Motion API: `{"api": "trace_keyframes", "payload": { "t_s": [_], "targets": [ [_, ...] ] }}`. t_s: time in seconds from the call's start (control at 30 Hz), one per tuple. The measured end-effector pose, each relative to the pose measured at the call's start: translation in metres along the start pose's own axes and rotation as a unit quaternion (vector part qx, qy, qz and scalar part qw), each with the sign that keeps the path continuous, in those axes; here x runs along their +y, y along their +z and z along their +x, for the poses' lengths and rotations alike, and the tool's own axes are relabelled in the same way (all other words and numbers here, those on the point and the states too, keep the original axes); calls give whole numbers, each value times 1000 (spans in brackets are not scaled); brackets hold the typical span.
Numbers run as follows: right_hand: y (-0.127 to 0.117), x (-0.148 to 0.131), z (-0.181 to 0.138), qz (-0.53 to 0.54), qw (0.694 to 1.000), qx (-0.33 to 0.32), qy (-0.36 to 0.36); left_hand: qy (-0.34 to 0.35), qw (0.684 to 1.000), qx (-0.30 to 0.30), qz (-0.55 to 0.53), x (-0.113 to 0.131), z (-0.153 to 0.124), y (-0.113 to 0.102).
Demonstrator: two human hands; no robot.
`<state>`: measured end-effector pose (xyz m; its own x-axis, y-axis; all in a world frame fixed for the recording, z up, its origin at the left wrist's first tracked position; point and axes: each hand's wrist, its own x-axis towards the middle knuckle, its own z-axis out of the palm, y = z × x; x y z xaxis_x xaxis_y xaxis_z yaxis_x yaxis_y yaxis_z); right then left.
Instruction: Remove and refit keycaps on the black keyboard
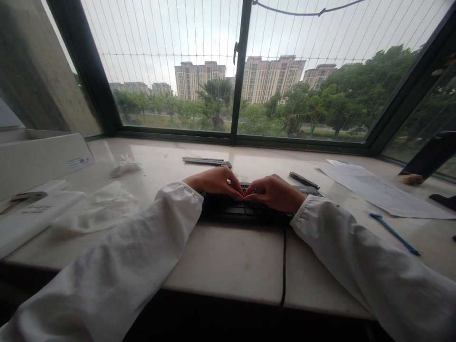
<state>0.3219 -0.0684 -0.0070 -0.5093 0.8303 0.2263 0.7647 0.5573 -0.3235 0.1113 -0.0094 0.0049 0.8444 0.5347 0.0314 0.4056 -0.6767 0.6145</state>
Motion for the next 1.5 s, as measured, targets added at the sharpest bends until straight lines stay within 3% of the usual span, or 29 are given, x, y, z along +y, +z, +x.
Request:
{"api": "trace_keyframes", "payload": {
  "t_s": [0.6, 0.9, 1.2, 1.5],
  "targets": [
    [1, 0, 1, 14, 1000, 14, -2, 3, 1000, 9, 27, 0, 0, 0],
    [8, 8, 2, 129, 991, -24, 23, -31, 999, 5, 25, 1, 1, 0],
    [0, 3, 0, 60, 998, -19, -15, -27, 999, 16, 12, -2, 2, 5],
    [1, 3, 1, 59, 998, -20, 1, -20, 999, 12, 24, -2, 2, 4]
  ]
}}
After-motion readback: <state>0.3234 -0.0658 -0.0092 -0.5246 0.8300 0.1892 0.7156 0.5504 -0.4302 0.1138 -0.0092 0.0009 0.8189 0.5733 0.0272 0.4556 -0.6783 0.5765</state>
